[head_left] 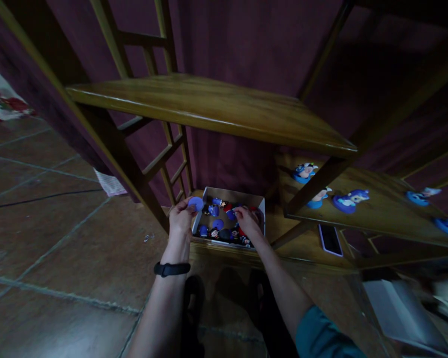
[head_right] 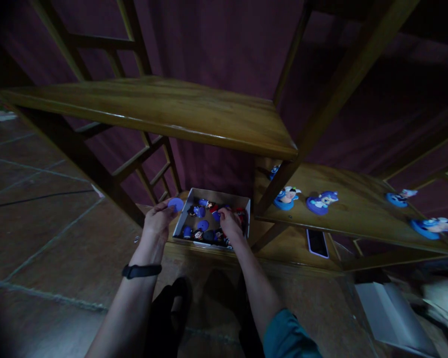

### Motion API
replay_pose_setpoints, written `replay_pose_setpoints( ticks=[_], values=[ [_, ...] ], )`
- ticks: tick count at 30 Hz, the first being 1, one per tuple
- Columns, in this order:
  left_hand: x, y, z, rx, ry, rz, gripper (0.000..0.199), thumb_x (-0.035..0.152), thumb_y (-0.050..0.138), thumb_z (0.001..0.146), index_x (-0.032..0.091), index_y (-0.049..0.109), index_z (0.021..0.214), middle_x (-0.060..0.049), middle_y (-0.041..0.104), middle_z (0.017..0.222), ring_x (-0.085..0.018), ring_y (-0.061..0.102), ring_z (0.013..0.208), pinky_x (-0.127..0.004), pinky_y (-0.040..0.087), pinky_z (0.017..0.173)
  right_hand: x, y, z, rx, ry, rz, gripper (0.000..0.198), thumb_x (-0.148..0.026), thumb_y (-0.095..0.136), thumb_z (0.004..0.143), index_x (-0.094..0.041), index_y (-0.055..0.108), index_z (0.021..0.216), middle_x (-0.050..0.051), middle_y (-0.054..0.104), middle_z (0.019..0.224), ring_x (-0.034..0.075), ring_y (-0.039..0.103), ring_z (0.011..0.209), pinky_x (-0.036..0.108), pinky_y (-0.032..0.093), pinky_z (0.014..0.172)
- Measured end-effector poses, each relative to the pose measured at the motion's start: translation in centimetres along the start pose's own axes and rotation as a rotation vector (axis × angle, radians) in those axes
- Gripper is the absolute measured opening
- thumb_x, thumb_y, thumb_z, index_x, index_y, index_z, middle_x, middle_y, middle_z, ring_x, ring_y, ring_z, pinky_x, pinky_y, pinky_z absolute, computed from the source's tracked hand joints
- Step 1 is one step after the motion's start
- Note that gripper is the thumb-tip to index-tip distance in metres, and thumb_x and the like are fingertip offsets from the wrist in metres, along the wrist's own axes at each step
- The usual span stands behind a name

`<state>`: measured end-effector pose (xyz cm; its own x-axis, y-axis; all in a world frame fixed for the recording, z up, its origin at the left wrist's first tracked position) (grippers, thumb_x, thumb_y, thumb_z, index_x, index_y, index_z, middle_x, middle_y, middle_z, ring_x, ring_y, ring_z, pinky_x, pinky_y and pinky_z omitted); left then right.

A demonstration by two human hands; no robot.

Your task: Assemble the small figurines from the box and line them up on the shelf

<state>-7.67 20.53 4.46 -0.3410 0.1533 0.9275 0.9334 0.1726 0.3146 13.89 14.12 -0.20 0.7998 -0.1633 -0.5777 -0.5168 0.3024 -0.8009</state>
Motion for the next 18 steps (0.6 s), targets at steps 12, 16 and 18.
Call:
replay_pose_setpoints(
  ticks=[12,16,18],
  values=[
    [-0.1,0.4,-0.5,-0.027,-0.047,0.003,0.027,0.015,0.061,0.051,0.012,0.067,0.078,-0.006,0.065,0.076,-0.012,0.056,0.066,-0.023,0.043,0.059,-2.0,3.1,-1.2,-0.156,-0.164,-0.284,0.036,-0.018,0.050,0.079,-0.024,0.059,0.113,0.010,0.047,0.121,0.027,0.033,0.116,0.040,0.028,0.097],
    [0.0,0.7,-0.7,-0.035,-0.058,-0.012,0.027,0.014,0.061,0.052,0.012,0.067,0.078,-0.006,0.066,0.079,-0.012,0.057,0.068,-0.022,0.043,0.060,-2.8,3.3,-1.5,-0.211,-0.243,-0.245,0.028,-0.015,0.046,0.080,-0.022,0.064,0.100,0.009,0.050,0.112,0.023,0.042,0.107,0.036,0.031,0.096],
    [0.0,0.8,-0.8,-0.050,-0.057,-0.017,0.027,0.014,0.062,0.052,0.012,0.068,0.078,-0.006,0.066,0.079,-0.012,0.058,0.069,-0.023,0.043,0.060,-3.0,3.5,-1.6,-0.250,-0.266,-0.226,0.029,-0.011,0.044,0.079,-0.022,0.064,0.098,0.007,0.050,0.111,0.020,0.046,0.102,0.032,0.035,0.091]
  ],
)
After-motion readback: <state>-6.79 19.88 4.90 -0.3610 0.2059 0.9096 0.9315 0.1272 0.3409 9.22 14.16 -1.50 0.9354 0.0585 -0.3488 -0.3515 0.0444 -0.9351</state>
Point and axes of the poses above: each hand's wrist, its own z-axis towards the middle knuckle, its own y-axis out of the palm, x = y × z, the point moved 4 cm from there along z, towards the middle knuckle
